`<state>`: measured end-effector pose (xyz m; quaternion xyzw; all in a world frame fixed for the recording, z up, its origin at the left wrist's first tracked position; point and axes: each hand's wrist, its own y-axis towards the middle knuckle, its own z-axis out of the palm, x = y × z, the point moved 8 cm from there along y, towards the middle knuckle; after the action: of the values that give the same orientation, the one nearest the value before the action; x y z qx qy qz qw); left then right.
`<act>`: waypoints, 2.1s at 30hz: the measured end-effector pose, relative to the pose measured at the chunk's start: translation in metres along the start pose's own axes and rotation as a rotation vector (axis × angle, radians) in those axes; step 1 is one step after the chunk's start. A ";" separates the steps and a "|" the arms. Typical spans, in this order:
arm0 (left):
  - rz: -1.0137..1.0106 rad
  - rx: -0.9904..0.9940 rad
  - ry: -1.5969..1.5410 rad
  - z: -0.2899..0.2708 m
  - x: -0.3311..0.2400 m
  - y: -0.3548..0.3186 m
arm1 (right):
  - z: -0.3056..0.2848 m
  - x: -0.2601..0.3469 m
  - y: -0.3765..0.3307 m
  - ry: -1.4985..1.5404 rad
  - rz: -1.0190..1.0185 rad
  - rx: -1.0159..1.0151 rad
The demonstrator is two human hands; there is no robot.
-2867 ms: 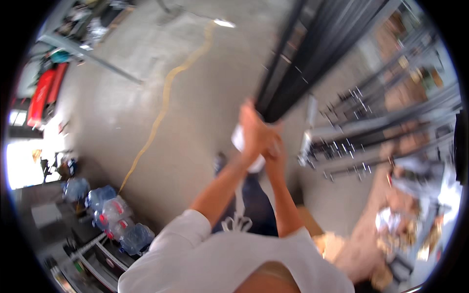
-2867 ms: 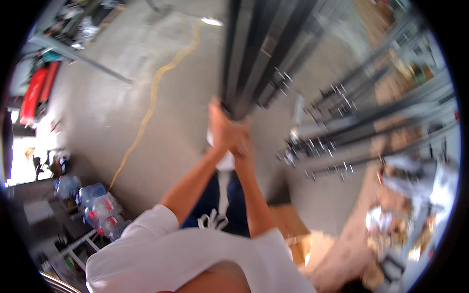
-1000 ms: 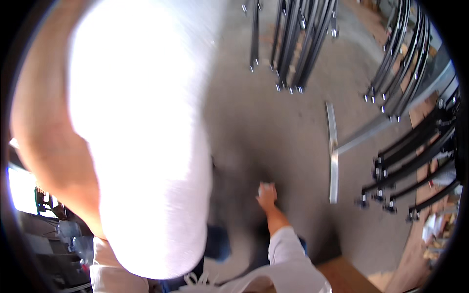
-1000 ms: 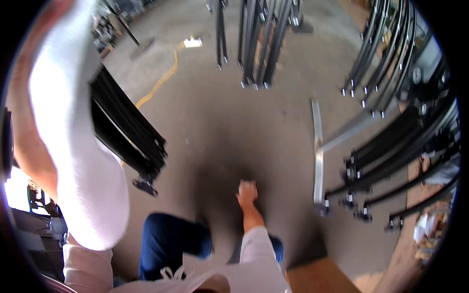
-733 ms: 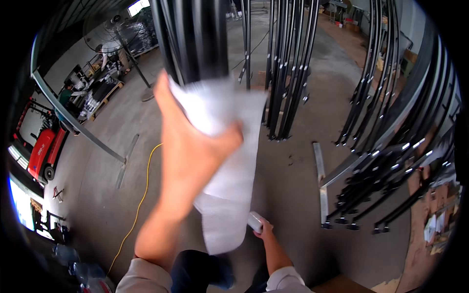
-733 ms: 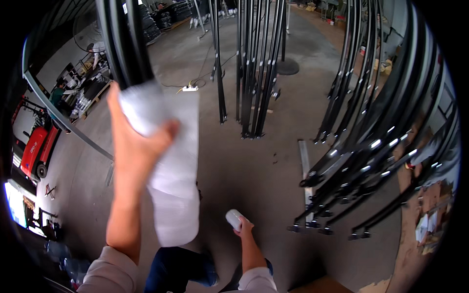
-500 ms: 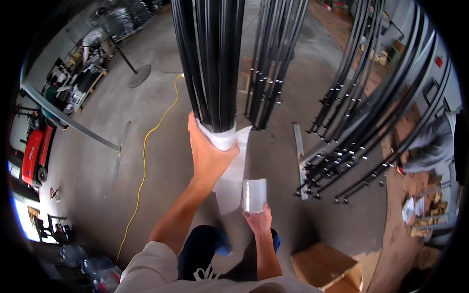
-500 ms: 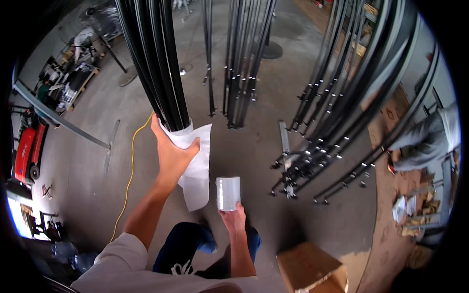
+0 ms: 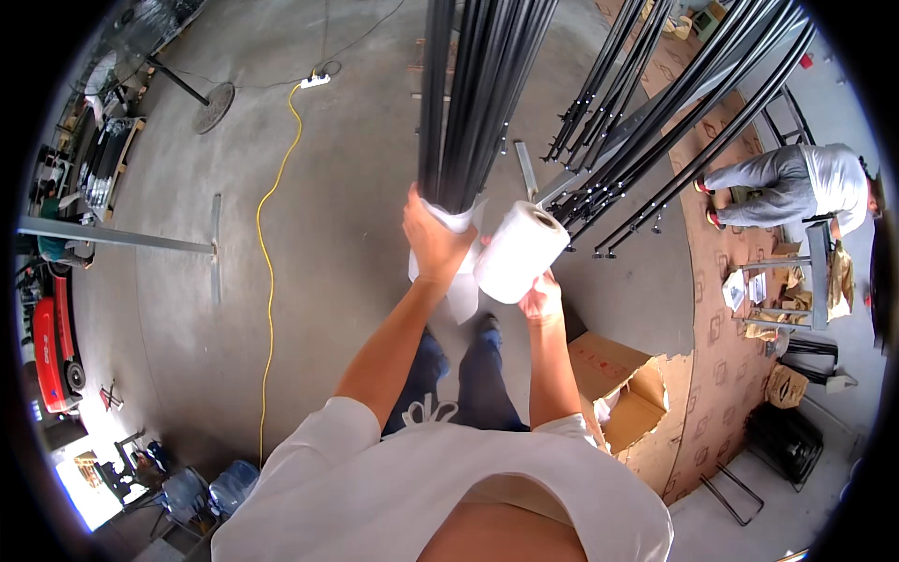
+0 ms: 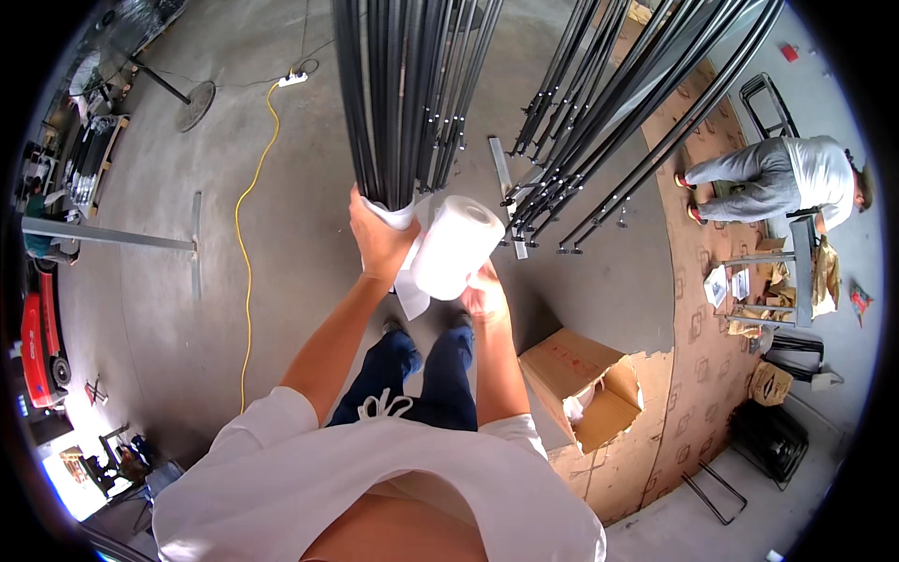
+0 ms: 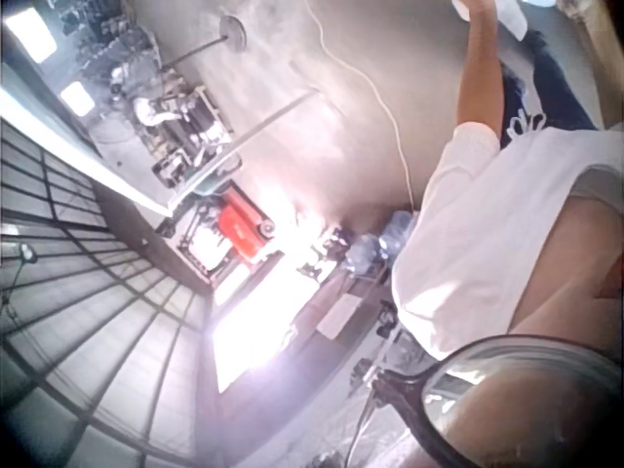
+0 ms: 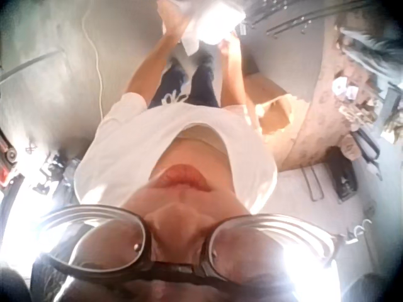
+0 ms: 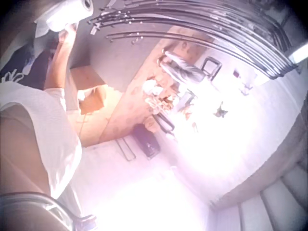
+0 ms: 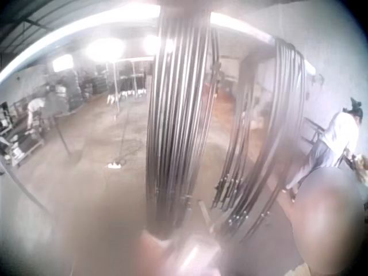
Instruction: The person wraps a bundle of black metal poles with white foam and clear plastic wrap. They place the poles on foam, fold the foam around them, then roll and tear plastic wrap to encase the bundle, finishing by placing the wrapped bundle into a cardboard box.
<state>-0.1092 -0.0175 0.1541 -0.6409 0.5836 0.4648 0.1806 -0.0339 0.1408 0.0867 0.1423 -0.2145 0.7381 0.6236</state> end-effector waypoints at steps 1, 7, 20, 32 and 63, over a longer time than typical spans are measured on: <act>0.000 -0.004 -0.004 -0.003 -0.001 -0.002 | 0.009 -0.002 0.003 -0.001 0.010 0.026; 0.028 0.034 -0.035 -0.021 -0.003 -0.013 | 0.023 -0.023 0.024 0.075 0.042 0.205; -0.048 0.569 -0.593 -0.036 0.020 -0.020 | -0.013 -0.042 0.037 -0.023 0.356 0.213; 0.063 0.621 -0.459 -0.022 0.010 -0.005 | 0.006 -0.026 0.041 -0.285 0.284 0.079; 0.410 0.738 -0.131 -0.019 -0.015 0.027 | 0.066 -0.004 0.035 -0.524 -0.082 0.036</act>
<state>-0.1245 -0.0304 0.1843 -0.3729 0.8136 0.2907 0.3383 -0.0708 0.0999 0.1371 0.3482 -0.3495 0.6539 0.5736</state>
